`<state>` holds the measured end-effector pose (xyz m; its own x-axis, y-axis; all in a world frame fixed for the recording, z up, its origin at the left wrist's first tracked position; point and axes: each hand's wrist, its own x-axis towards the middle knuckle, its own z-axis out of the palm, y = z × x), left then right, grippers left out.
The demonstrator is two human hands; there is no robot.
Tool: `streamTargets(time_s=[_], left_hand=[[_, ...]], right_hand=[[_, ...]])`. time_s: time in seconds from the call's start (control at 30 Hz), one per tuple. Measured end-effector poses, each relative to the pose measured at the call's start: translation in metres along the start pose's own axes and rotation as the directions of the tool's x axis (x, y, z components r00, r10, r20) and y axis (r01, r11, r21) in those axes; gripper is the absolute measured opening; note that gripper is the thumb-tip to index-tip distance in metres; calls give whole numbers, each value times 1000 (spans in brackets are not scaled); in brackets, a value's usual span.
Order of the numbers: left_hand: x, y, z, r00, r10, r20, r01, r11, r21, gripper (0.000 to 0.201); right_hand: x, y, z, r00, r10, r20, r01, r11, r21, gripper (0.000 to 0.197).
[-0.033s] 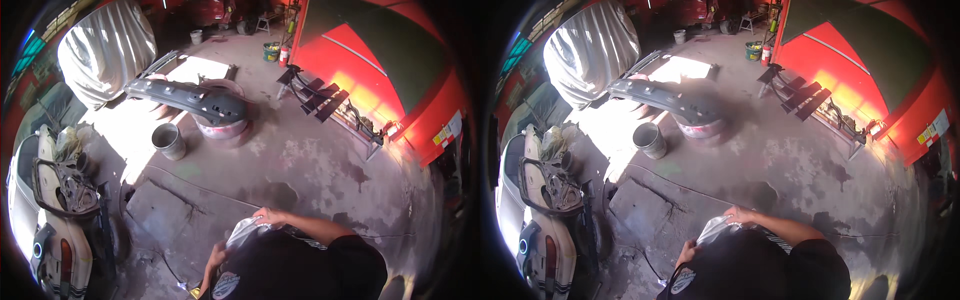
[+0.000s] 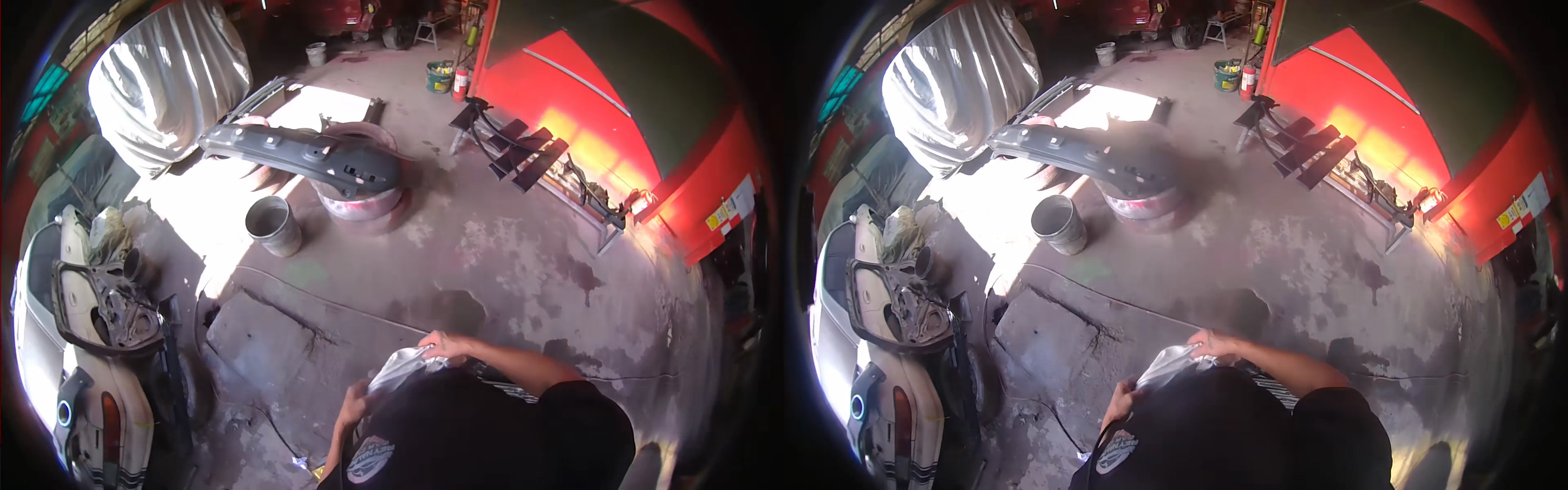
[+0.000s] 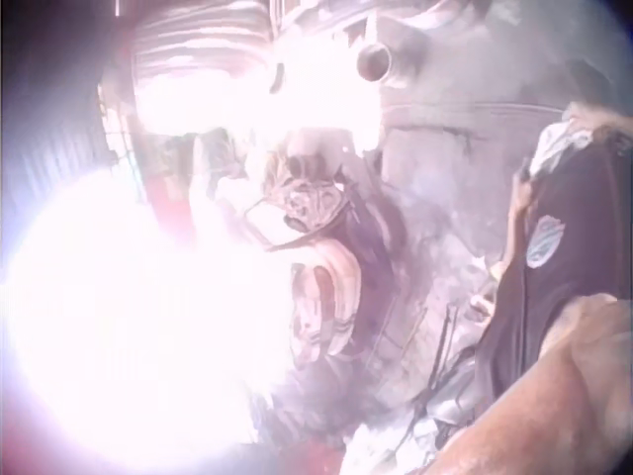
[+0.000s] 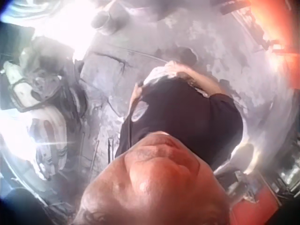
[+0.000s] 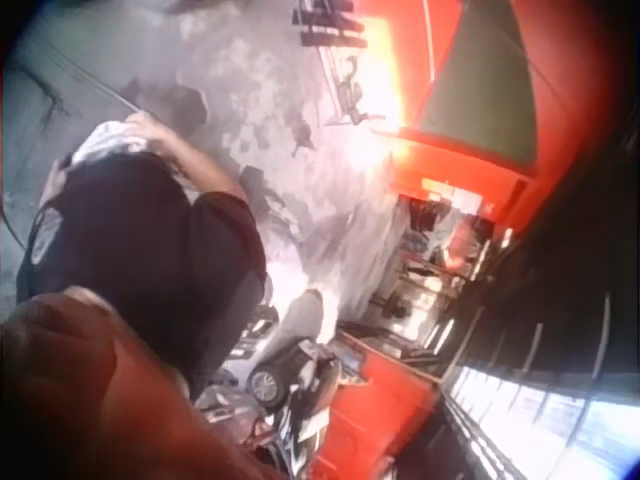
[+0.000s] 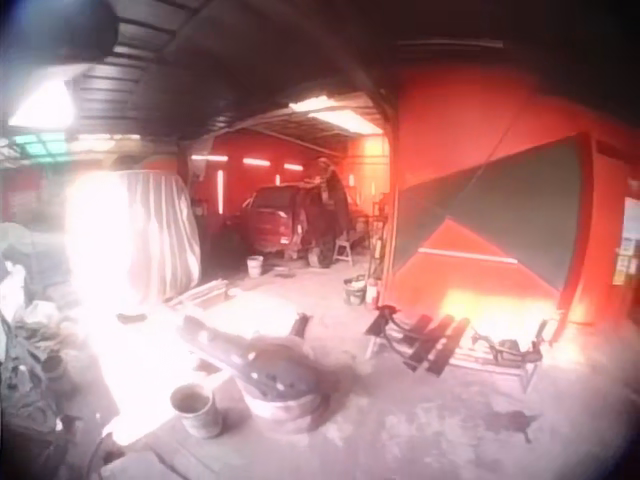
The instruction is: The person walks through a cluttered auto body shop, picking up various paint cans from the floor and placing them into a cardboard box. They also wipe a can with a cloth and move between different areas of the shop.
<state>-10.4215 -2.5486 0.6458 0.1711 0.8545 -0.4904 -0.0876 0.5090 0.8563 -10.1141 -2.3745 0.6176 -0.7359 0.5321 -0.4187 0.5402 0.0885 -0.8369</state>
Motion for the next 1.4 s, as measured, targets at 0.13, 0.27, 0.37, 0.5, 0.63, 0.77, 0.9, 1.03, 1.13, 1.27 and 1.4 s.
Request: streamTargets(time_s=[0.13,0.27,0.37,0.5,0.63,0.77,0.9,1.03,1.13,1.27,1.4], left_hand=[[57,62,-11,999,44,16,-43,997,-71,30],[108,91,3,977,3,211,29,989,-147,16],[152,126,28,925,-25,379,29,1000,-7,14],[234,151,56,870,-41,491,-53,983,177,20],[368,205,84,865,-70,497,23,995,101,22],[508,258,131,930,-21,366,114,965,-236,21],[611,359,191,828,1,561,163,956,-243,22],[665,455,230,814,37,580,80,981,-175,24],[727,481,233,837,79,542,-34,995,-91,29],[829,511,234,862,146,486,-56,979,-196,36],[947,554,222,909,149,390,-92,983,-161,42]], right_hand=[[-34,-54,-34,940,341,25,-339,918,207,40],[-52,-15,-29,918,355,-175,-274,889,368,32],[-50,51,-17,848,199,-492,0,927,375,28],[-36,70,-66,739,358,-571,35,826,562,28],[-6,102,-196,739,448,-503,46,711,701,28],[51,157,-372,808,321,-494,-36,864,502,30],[106,186,-533,852,97,-515,57,960,275,53],[158,55,-791,719,62,-692,219,925,310,84],[183,-38,-944,540,-175,-823,421,903,84,84],[207,-84,-1090,406,-302,-863,440,892,-104,80],[283,-53,-1179,525,-353,-774,452,887,-97,75]])
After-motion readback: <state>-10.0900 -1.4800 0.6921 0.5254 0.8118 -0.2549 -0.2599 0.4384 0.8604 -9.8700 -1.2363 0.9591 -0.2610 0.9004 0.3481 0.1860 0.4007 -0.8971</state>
